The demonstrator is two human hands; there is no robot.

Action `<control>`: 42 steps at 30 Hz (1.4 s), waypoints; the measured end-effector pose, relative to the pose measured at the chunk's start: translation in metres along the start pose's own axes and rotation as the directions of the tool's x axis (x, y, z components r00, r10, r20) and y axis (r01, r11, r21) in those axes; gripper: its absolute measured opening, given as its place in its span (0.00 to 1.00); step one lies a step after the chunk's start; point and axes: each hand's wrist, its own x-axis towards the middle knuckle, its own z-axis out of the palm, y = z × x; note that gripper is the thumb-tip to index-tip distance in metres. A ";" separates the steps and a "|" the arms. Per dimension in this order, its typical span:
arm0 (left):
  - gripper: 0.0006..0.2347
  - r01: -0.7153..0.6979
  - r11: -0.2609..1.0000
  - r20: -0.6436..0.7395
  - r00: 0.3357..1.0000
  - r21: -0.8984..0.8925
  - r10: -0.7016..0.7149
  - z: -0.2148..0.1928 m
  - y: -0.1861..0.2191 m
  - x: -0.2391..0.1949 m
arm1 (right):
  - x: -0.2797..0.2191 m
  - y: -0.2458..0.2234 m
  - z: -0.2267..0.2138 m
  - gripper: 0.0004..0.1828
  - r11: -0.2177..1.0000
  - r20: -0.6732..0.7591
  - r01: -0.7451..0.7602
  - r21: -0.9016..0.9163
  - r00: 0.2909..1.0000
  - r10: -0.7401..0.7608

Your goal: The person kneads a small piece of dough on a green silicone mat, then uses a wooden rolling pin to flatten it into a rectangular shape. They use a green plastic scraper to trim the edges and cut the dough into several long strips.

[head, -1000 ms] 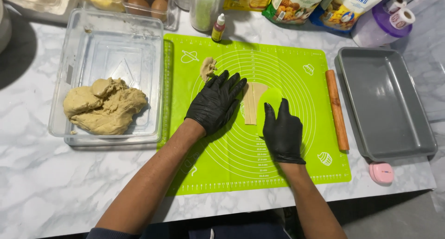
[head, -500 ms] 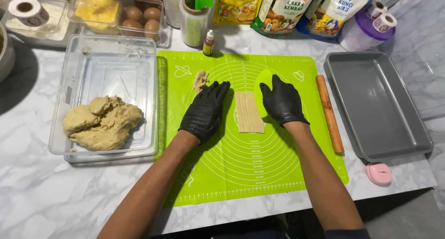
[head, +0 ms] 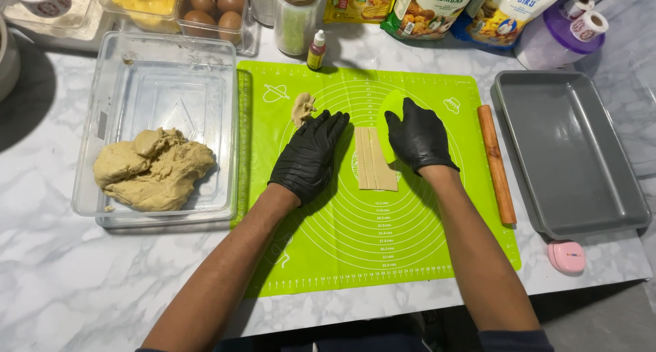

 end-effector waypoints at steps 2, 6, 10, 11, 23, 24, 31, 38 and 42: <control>0.35 -0.003 1.000 0.000 1.000 -0.011 0.003 0.000 -0.001 0.001 | 0.004 0.002 0.004 0.35 1.000 0.003 0.008 -0.025 1.000 -0.008; 0.37 -0.010 1.000 0.010 1.000 0.017 0.010 0.002 -0.002 0.003 | 0.018 0.011 0.011 0.36 0.990 0.032 0.074 -0.124 0.997 -0.071; 0.41 -0.003 1.000 0.039 0.999 -0.008 0.004 0.009 -0.007 0.003 | 0.022 0.006 0.019 0.33 0.977 0.009 0.084 -0.195 0.996 -0.084; 0.40 -0.004 1.000 0.038 0.999 -0.017 0.004 0.010 -0.008 0.003 | 0.016 0.002 0.019 0.32 0.977 -0.011 0.076 -0.200 0.997 -0.080; 0.36 -0.013 1.000 0.000 1.000 -0.015 0.013 0.003 -0.005 0.003 | -0.030 0.000 0.003 0.29 0.997 -0.143 -0.054 -0.047 0.989 0.046; 0.36 -0.016 0.999 0.002 1.000 -0.028 0.016 0.004 -0.005 0.001 | -0.037 0.002 -0.001 0.29 0.996 -0.144 -0.080 -0.037 0.987 0.074; 0.36 -0.007 1.000 -0.002 1.000 -0.002 0.007 0.003 -0.003 0.001 | -0.053 0.001 0.001 0.30 0.995 -0.040 -0.096 0.034 0.994 0.097; 0.34 -0.009 1.000 -0.020 1.000 -0.029 0.008 -0.003 0.001 0.000 | -0.055 -0.004 0.000 0.31 0.997 -0.013 -0.082 0.016 0.997 0.082; 0.33 -0.017 1.000 -0.033 0.999 -0.012 0.017 0.002 -0.001 0.000 | -0.057 -0.013 -0.008 0.32 0.998 0.030 -0.064 -0.015 0.997 0.064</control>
